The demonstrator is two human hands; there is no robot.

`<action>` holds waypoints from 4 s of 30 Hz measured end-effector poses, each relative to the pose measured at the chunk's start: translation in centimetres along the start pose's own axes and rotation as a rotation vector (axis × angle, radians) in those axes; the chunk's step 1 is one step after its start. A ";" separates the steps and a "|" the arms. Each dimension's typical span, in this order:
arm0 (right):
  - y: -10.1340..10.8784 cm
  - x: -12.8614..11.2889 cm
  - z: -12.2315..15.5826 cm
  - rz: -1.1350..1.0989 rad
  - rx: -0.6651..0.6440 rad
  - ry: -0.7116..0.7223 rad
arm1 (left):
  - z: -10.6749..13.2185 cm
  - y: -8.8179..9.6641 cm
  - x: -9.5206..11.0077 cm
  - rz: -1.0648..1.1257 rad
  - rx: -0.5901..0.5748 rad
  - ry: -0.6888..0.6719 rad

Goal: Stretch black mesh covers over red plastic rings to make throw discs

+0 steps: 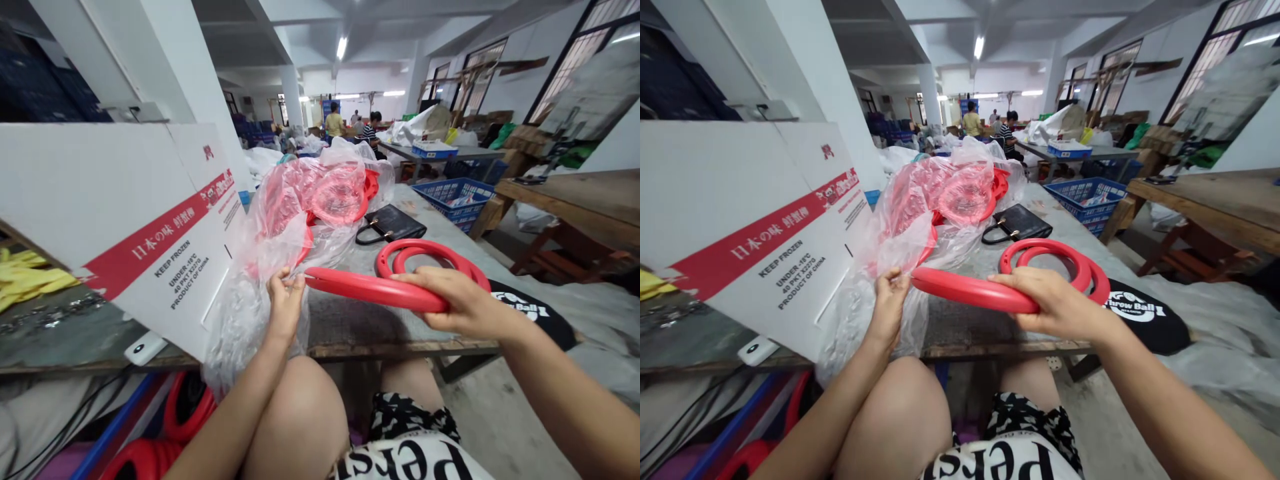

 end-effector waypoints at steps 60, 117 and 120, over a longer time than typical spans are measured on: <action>-3.3 5.0 9.0 0.608 0.379 -0.309 | 6.3 -20.6 -4.6 0.233 -1.086 0.689; -2.1 -2.6 13.4 0.187 0.240 -0.502 | 9.7 -19.6 3.8 -0.245 -1.288 -0.130; -2.3 -2.5 13.2 0.177 0.195 -0.506 | 9.8 -19.3 4.7 -0.317 -1.291 -0.245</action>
Point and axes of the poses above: each hand's wrist, its own z-axis away from the middle knuckle, its own y-axis out of the back of the hand, x = y × z, the point moved 10 cm from there along -z, towards the middle knuckle, and after that the axes turned 9 degrees about -x, right-handed, at the moved point
